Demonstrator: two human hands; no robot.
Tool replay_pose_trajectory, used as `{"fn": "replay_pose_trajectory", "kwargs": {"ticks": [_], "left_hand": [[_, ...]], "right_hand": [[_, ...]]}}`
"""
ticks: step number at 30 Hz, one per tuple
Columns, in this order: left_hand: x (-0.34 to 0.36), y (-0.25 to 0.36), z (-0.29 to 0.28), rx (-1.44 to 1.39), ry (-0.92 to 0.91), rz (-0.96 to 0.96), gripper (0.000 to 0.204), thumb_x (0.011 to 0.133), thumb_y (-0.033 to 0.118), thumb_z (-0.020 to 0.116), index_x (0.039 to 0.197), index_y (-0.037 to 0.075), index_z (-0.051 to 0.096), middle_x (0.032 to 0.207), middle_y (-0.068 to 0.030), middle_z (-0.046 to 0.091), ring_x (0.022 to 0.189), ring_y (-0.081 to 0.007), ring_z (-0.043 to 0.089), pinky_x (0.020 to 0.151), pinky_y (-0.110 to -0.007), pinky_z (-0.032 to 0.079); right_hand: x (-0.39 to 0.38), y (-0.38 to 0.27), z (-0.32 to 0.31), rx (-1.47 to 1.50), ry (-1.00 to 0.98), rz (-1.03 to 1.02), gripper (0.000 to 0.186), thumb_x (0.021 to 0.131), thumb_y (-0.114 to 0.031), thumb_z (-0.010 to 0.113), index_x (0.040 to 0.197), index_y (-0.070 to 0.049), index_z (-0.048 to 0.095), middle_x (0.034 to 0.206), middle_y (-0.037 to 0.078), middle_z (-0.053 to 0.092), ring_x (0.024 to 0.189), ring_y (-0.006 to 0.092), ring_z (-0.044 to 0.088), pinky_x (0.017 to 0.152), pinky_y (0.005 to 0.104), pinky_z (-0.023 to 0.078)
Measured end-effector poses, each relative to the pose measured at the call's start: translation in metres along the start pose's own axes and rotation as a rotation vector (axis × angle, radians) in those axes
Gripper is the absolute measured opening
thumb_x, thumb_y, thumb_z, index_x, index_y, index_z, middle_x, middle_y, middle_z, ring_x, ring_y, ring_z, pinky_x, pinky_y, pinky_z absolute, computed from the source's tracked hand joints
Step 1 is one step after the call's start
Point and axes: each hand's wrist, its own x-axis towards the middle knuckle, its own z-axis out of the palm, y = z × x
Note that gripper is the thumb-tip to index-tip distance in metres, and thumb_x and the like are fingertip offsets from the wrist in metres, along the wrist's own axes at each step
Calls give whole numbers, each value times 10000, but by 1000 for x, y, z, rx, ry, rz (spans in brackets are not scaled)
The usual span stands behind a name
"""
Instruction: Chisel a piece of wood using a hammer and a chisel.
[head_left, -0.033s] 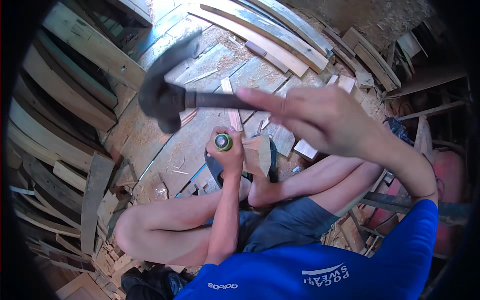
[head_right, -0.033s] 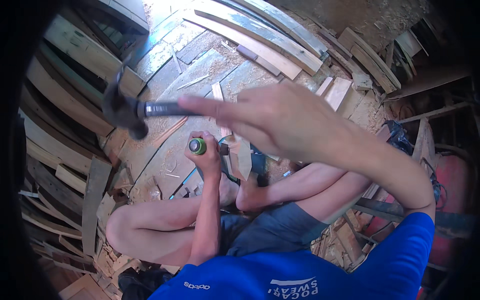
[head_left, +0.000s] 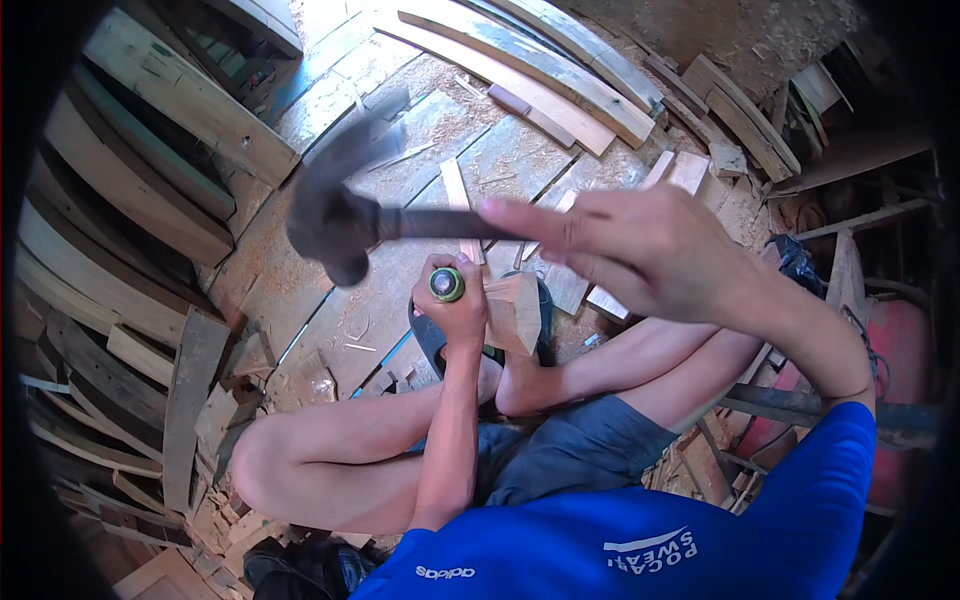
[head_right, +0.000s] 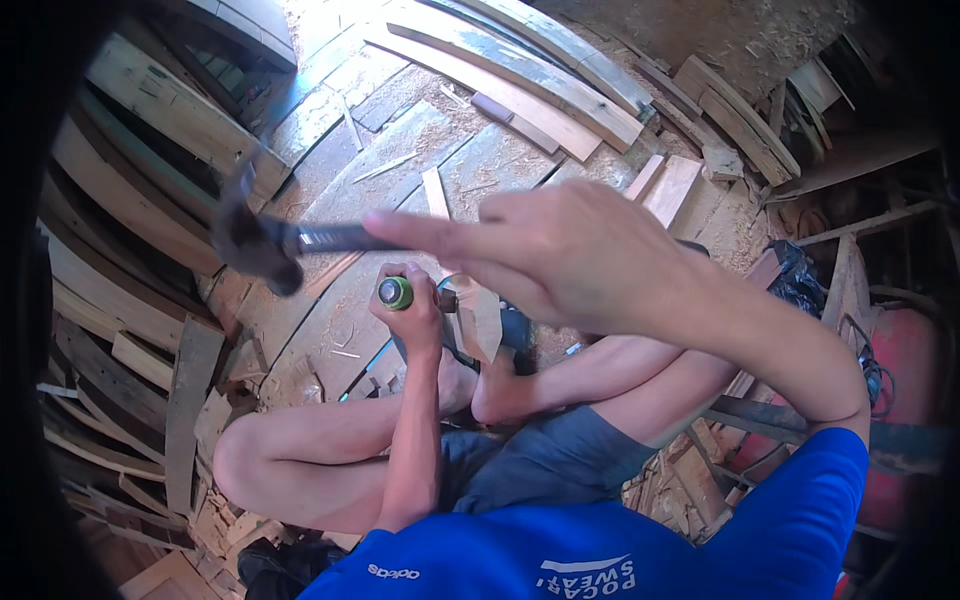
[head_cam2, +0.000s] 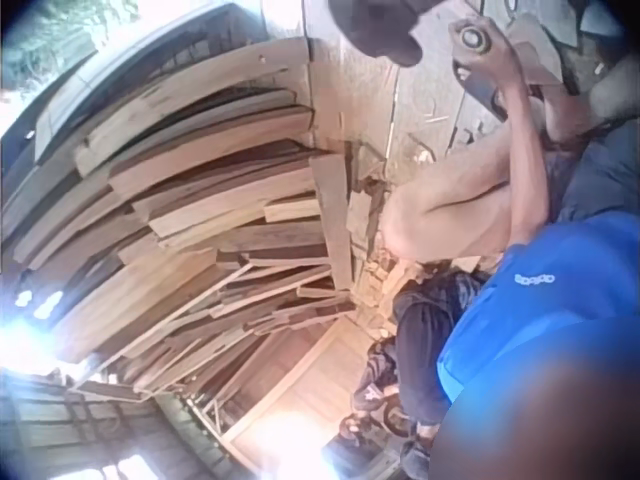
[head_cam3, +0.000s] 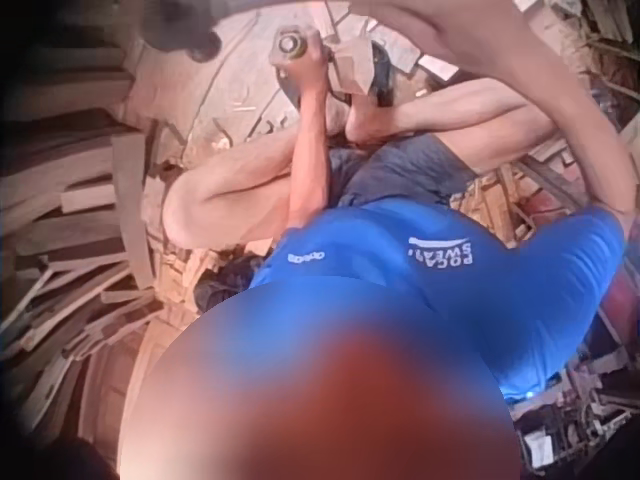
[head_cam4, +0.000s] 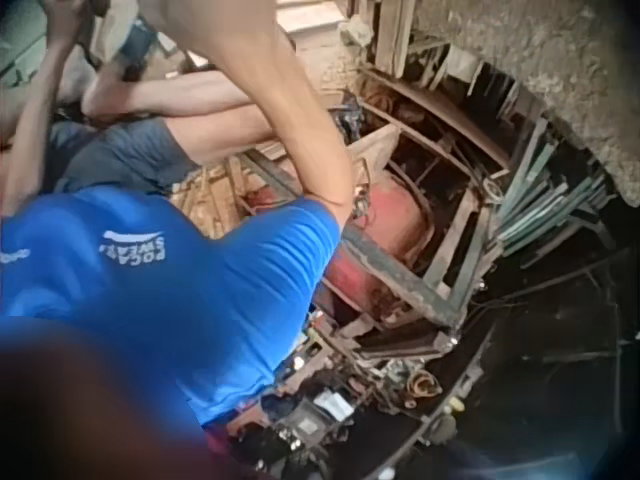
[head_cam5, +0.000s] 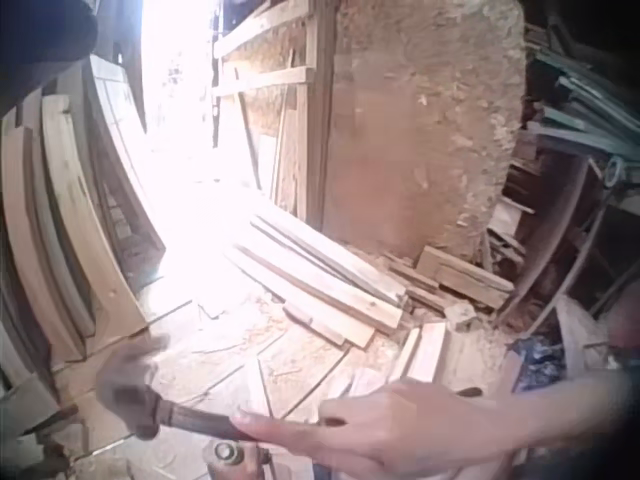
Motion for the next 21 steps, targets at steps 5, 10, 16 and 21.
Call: {"fn": "replay_pose_trajectory", "kwargs": {"ticks": [5,10,16,21], "left_hand": [[-5,-4,8,-39,32,-26,134,837,55,689,785,12,573,645,-12,575,570,-100,526,542,-284,428],[-5,8,9,-22,-24,-71,169,920,39,584,800,35,466,609,-13,510,481,-68,457,438,-229,342],[-15,25,14,-117,-45,-156,183,919,56,596,772,25,492,615,-20,547,516,-73,509,465,-229,394],[-13,22,13,-75,-42,-139,195,923,72,599,767,13,498,616,-13,526,514,-72,501,464,-234,390]], "right_hand": [[-33,-3,2,-213,-244,132,575,934,-207,594,1452,-405,441,637,57,508,498,245,557,447,377,455],[-48,9,4,-39,48,92,584,954,-244,572,1476,-429,387,627,64,527,481,259,559,430,392,454],[-56,7,0,-209,-197,172,683,890,-157,591,1480,-431,384,649,46,504,470,223,526,429,370,439],[-64,7,9,-34,53,98,734,854,-98,602,1476,-432,403,647,33,466,454,199,498,400,364,405]]}}
